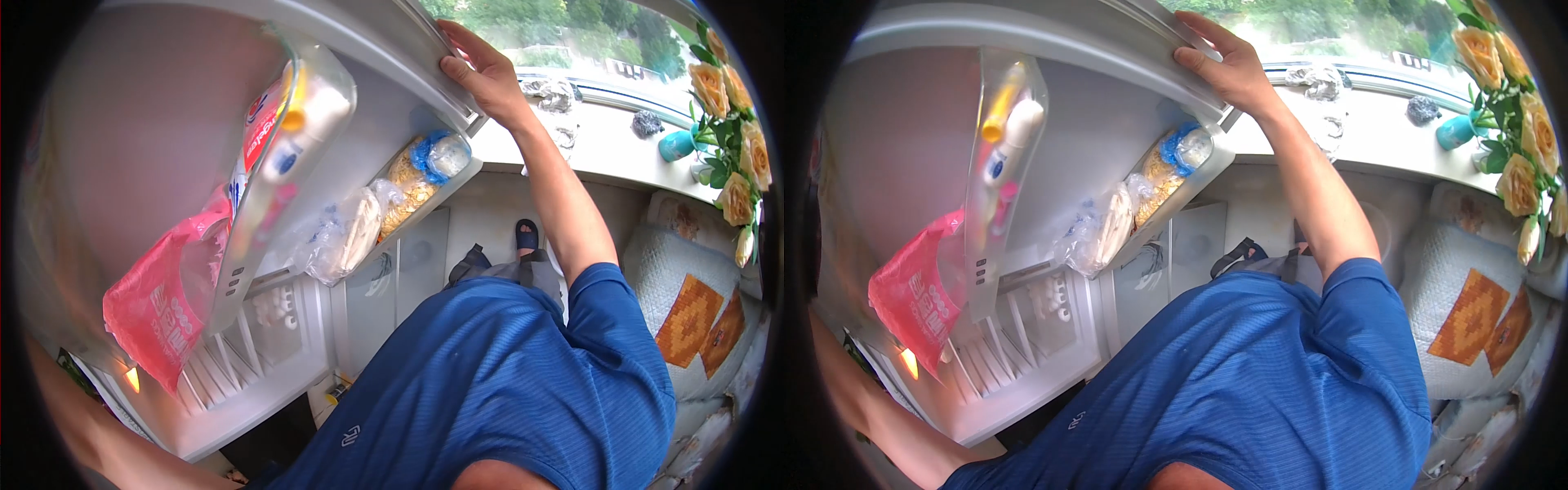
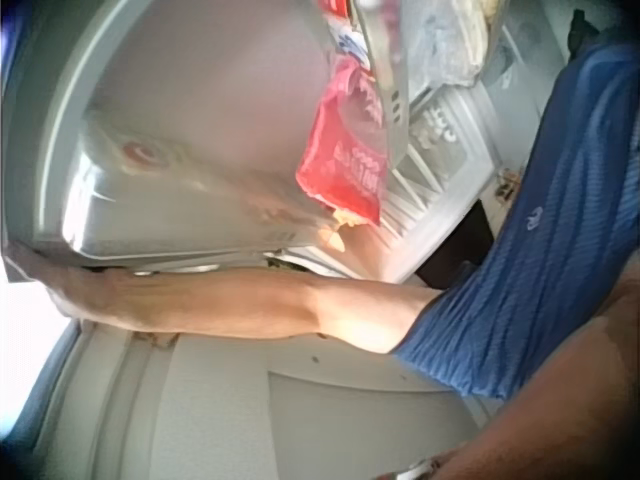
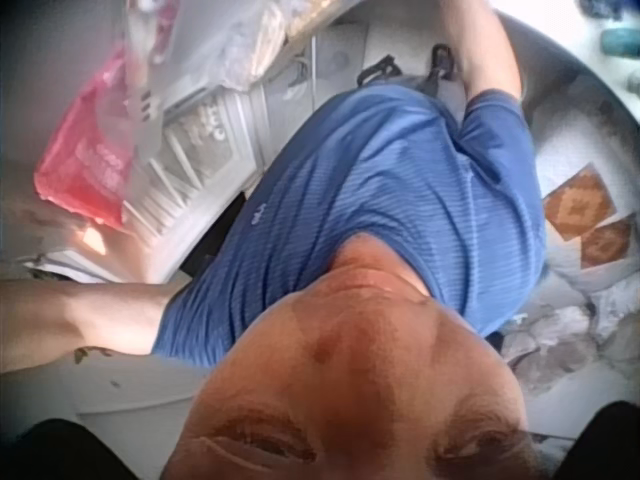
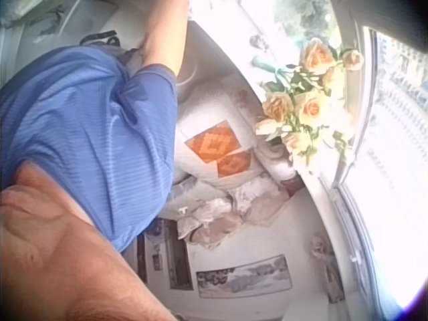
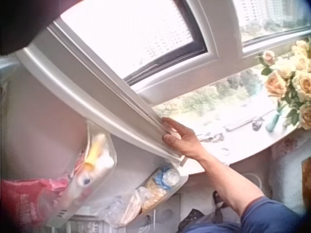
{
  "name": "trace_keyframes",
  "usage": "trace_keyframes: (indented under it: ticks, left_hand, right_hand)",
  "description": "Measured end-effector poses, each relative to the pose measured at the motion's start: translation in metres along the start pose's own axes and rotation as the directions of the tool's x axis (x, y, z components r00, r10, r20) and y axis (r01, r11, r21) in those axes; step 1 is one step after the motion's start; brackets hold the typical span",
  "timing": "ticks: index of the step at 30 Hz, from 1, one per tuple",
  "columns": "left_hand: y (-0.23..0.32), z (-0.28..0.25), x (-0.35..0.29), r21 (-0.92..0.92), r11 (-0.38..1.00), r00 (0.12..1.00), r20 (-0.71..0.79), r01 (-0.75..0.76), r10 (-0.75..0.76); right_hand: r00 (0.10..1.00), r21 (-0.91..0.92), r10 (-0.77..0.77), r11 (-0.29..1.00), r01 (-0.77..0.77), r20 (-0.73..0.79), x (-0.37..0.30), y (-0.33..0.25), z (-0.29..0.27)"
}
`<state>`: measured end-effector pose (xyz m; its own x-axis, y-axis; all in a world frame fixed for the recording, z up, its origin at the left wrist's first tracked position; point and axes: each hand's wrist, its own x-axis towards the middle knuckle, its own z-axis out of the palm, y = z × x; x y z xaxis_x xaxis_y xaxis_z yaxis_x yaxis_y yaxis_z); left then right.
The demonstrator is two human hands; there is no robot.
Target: The person cleans a plastic frame with a cloth and then installs it onto the door of a refrigerator.
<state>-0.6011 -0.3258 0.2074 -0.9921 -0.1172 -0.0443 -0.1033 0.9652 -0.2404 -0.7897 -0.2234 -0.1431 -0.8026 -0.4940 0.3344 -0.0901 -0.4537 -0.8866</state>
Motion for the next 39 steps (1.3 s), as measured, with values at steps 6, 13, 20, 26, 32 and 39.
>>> trace_keyframes:
  ticks: [6, 13, 20, 26, 32, 39]
  left_hand:
    - [0.006, 0.009, 0.011, -0.005, 1.0, 1.0, 0.03, -0.009, 0.009]
    - [0.012, 0.013, 0.021, -0.02, 1.0, 0.999, 0.04, -0.013, 0.014]
    - [0.015, 0.011, 0.025, -0.005, 1.0, 0.998, 0.06, -0.009, 0.01]
    - [0.02, 0.013, 0.038, -0.003, 1.0, 0.997, 0.068, -0.025, 0.025]
    - [0.026, 0.015, 0.042, 0.012, 0.999, 0.996, 0.084, -0.029, 0.028]
    - [0.031, 0.019, 0.056, 0.011, 0.999, 0.993, 0.108, -0.04, 0.038]
  right_hand:
    - [0.945, 0.138, 0.145, 0.972, -0.192, 0.294, -0.005, 0.035, -0.035]
    - [0.976, 0.038, 0.037, 0.998, -0.046, 0.214, -0.011, 0.053, -0.034]
    - [0.968, -0.024, -0.038, 0.999, 0.046, 0.249, -0.013, 0.045, -0.036]
    - [0.992, -0.093, -0.036, 0.995, 0.047, 0.121, -0.017, 0.051, -0.03]
    - [0.967, 0.089, 0.051, 0.993, -0.076, 0.251, -0.02, 0.063, -0.044]
    - [0.984, 0.006, 0.006, 1.0, -0.007, 0.177, -0.024, 0.067, -0.044]
